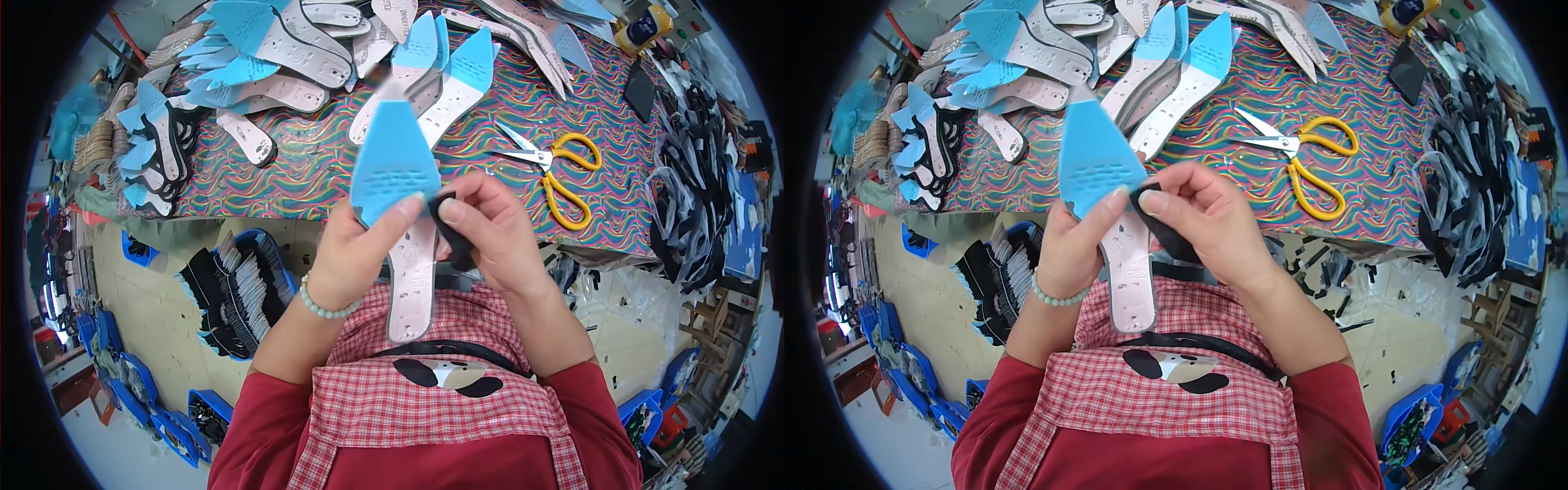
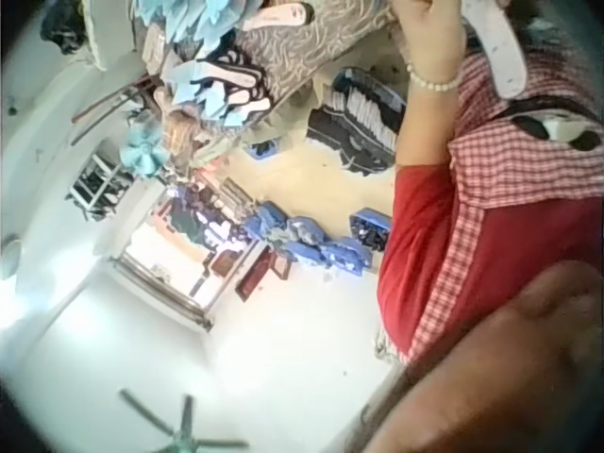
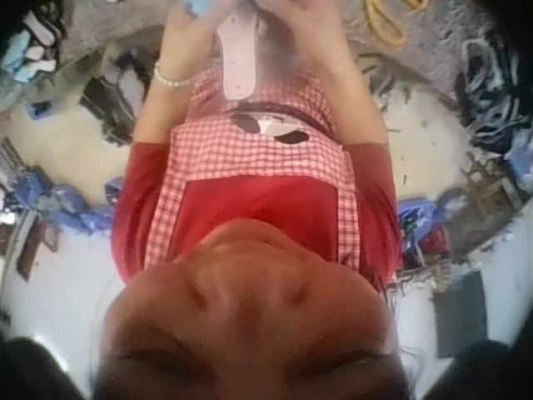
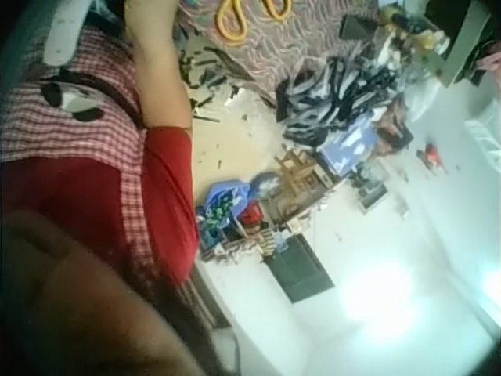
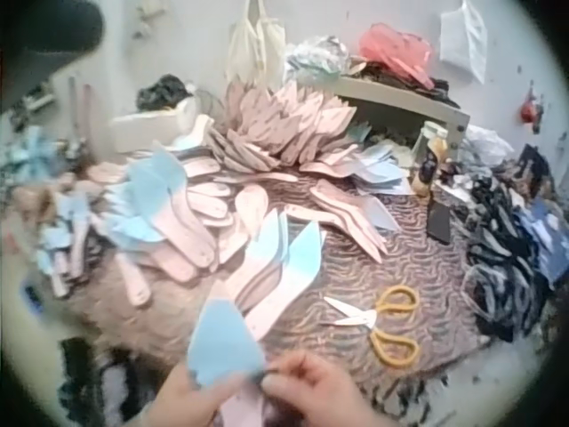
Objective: The person assembles slipper sandals by attaching black elastic straps to light blue and white insoles. They pick up an insole, position a strap, and use yellow-handled scissors to trim the excess strap length. The process is repeated for multiple units, with finished items placed on a pile to the left.
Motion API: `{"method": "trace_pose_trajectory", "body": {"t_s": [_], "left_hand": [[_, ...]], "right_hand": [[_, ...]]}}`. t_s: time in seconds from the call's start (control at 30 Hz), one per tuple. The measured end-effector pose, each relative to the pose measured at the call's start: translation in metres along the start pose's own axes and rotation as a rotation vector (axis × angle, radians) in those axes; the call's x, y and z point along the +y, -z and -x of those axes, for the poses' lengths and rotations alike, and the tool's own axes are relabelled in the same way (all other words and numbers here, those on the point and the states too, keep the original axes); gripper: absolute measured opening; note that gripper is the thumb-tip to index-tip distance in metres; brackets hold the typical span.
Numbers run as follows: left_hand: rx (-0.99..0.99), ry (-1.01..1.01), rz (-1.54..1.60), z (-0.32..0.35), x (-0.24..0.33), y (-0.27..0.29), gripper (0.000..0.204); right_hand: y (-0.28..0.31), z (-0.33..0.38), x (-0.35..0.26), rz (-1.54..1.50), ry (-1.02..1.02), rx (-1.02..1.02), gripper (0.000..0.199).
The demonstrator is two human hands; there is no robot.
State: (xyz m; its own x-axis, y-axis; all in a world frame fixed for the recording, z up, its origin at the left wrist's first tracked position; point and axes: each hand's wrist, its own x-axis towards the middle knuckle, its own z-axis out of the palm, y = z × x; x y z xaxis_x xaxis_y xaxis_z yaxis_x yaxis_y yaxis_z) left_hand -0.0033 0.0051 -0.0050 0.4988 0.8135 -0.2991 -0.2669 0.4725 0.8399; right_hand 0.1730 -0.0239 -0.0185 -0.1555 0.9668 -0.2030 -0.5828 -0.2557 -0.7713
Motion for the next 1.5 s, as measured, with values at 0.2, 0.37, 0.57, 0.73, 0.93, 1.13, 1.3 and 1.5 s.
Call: {"method": "trace_pose_trajectory", "body": {"t_s": [0.2,0.37,0.57,0.73,0.93,1.13,1.3,1.5], "left_hand": [[0.213,-0.259,-0.006,-0.006,-0.005,-0.015,0.016],[0.27,-0.367,-0.109,-0.005,-0.012,-0.017,0.015],[0.065,-0.712,-0.537,-0.006,0.007,-0.01,0.018],[-0.124,-0.889,-0.729,-0.04,0.036,0.002,0.039],[0.096,-0.618,-0.244,-0.017,0.028,-0.011,0.046],[0.111,-0.659,-0.062,-0.016,0.024,-0.015,0.044],[0.159,-0.476,-0.094,-0.024,0.029,-0.024,0.048],[0.202,-0.298,-0.212,-0.029,0.006,-0.041,0.028]], "right_hand": [[-0.001,-0.004,0.011,-0.017,0.071,0.124,0.017],[-0.007,-0.003,0.013,0.093,0.17,0.209,0.018],[-0.014,-0.001,-0.024,0.985,0.714,0.065,0.014],[-0.014,-0.032,-0.056,0.996,0.654,-0.369,0.017],[-0.031,-0.013,-0.018,0.322,0.154,-0.054,0.022],[-0.029,0.01,-0.001,0.293,0.141,0.039,0.012],[-0.015,0.011,-0.002,0.62,0.122,-0.02,0.015],[-0.014,-0.006,-0.001,1.15,0.739,0.232,0.013]]}}
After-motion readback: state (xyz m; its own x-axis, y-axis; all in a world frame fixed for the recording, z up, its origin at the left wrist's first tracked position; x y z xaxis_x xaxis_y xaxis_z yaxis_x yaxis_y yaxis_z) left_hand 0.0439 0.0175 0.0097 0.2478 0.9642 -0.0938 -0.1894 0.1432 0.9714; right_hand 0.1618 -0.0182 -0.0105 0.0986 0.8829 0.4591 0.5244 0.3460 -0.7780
